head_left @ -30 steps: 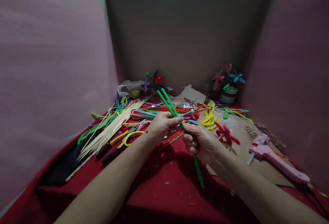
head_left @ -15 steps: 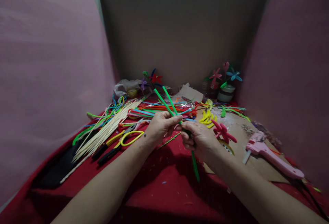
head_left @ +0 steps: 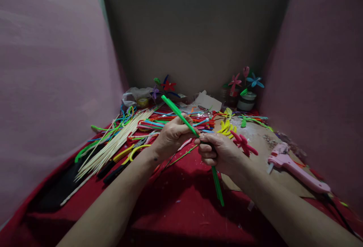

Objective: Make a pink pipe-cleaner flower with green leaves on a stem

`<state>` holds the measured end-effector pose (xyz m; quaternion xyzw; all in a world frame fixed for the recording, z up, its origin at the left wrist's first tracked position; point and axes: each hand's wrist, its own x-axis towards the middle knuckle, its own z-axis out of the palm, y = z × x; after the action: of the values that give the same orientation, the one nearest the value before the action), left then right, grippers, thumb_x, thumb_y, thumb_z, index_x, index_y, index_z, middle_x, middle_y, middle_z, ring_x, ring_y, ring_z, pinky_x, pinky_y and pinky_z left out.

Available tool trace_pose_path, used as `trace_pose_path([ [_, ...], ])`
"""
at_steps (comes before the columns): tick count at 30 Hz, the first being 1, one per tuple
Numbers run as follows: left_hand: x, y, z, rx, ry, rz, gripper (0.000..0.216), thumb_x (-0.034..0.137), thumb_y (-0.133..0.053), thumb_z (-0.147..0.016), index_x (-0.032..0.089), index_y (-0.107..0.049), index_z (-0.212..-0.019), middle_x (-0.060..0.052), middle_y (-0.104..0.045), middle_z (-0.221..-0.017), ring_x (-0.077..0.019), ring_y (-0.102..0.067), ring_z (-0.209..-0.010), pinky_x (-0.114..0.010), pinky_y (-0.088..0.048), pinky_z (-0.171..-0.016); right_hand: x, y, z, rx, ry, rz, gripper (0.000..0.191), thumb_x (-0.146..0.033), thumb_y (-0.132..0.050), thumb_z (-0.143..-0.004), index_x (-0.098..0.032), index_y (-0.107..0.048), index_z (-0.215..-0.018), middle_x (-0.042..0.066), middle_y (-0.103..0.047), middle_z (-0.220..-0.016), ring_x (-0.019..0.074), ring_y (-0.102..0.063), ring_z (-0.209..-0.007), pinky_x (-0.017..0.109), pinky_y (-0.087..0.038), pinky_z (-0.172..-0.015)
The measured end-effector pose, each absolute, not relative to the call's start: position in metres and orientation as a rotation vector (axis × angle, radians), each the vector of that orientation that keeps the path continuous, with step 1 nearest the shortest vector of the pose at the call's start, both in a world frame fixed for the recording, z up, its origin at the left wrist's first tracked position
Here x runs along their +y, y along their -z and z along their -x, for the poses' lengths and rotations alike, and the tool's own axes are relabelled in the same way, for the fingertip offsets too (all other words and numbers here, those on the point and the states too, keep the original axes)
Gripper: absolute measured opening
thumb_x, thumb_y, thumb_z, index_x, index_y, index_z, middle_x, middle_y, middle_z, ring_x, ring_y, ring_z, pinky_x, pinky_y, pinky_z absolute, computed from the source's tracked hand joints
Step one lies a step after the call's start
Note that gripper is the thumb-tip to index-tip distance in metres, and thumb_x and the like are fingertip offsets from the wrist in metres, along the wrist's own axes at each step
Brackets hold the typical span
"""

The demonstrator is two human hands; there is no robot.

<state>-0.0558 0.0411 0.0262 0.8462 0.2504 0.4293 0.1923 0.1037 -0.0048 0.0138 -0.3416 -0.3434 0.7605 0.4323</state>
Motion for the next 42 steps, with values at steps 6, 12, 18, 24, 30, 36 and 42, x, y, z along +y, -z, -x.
trace_pose_path([
  [6, 0.035, -0.04, 0.067, 0.677, -1.124, -2.646, 0.009, 0.025, -0.062, -0.074, 0.026, -0.071, -0.072, -0.004, -0.063, -0.08, -0.0188, -0.048, -0.084, -0.033, -0.032, -0.087, -0.011, -0.019, -0.103, -0.999, -1.888, 0.854, 0.012, -0.025, -0.054, -0.069, -0.014, -0.054, -0.065, -0.009, -0.031, -0.042, 0.003, -0.014, -0.037, 0.019, -0.008, -0.037],
  [12, 0.024, -0.05, 0.071, 0.734, -0.873, -2.845, 0.011, 0.021, -0.057, -0.076, 0.021, -0.067, -0.072, -0.003, -0.064, -0.072, -0.017, -0.05, -0.073, -0.032, -0.031, -0.079, -0.014, -0.021, -0.099, -1.238, -1.691, 0.969, 0.012, -0.022, -0.05, -0.072, -0.018, -0.05, -0.061, -0.009, -0.025, -0.042, 0.0048, -0.011, -0.037, 0.023, -0.008, -0.038],
  [18, 0.021, -0.051, 0.07, 0.976, -0.637, -2.061, 0.015, 0.025, -0.061, -0.069, 0.016, -0.063, -0.058, 0.001, -0.05, -0.051, -0.0101, -0.039, -0.048, -0.023, -0.027, -0.049, -0.035, -0.023, -0.089, -1.865, -0.483, 1.206, 0.023, -0.012, -0.046, -0.075, -0.019, -0.043, -0.053, -0.002, -0.037, -0.051, 0.0097, -0.03, -0.049, 0.028, -0.019, -0.051],
  [24, 0.011, -0.053, 0.066, 0.989, -0.543, -1.447, 0.016, 0.015, -0.066, -0.057, 0.014, -0.057, -0.044, 0.002, -0.05, -0.044, -0.0077, -0.04, -0.044, -0.022, -0.03, -0.047, -0.051, -0.014, -0.088, -2.092, 0.092, 1.153, 0.019, -0.005, -0.041, -0.071, -0.017, -0.05, -0.059, 0.001, -0.039, -0.052, 0.0117, -0.024, -0.05, 0.03, -0.014, -0.051],
  [30, -0.006, -0.077, 0.077, 0.954, -0.413, -1.617, 0.015, 0.023, -0.065, -0.067, 0.012, -0.065, -0.057, -0.001, -0.06, -0.055, -0.009, -0.049, -0.052, -0.022, -0.037, -0.053, -0.062, -0.036, -0.094, -1.933, -0.559, 1.175, 0.023, -0.019, -0.042, -0.081, -0.015, -0.055, -0.063, -0.001, -0.043, -0.055, 0.0091, -0.036, -0.052, 0.024, -0.026, -0.05],
  [36, -0.021, -0.076, 0.083, 0.797, -0.878, -1.932, 0.016, 0.023, -0.065, -0.072, 0.015, -0.066, -0.085, -0.003, -0.062, -0.078, -0.0117, -0.056, -0.069, -0.024, -0.044, -0.062, -0.066, -0.047, -0.103, -1.419, -1.361, 1.023, 0.019, -0.03, -0.052, -0.077, -0.017, -0.059, -0.066, -0.009, -0.023, -0.043, 0.0052, -0.018, -0.039, 0.02, -0.017, -0.038],
  [42, -0.027, -0.073, 0.073, 0.581, -1.173, -2.711, 0.009, 0.02, -0.06, -0.078, 0.019, -0.068, -0.081, -0.003, -0.057, -0.08, -0.012, -0.052, -0.075, -0.025, -0.043, -0.068, -0.069, -0.047, -0.104, -1.18, -1.69, 0.866, 0.014, -0.024, -0.058, -0.07, -0.015, -0.057, -0.059, -0.011, -0.02, -0.038, 0.0031, -0.01, -0.035, 0.019, -0.008, -0.035],
])
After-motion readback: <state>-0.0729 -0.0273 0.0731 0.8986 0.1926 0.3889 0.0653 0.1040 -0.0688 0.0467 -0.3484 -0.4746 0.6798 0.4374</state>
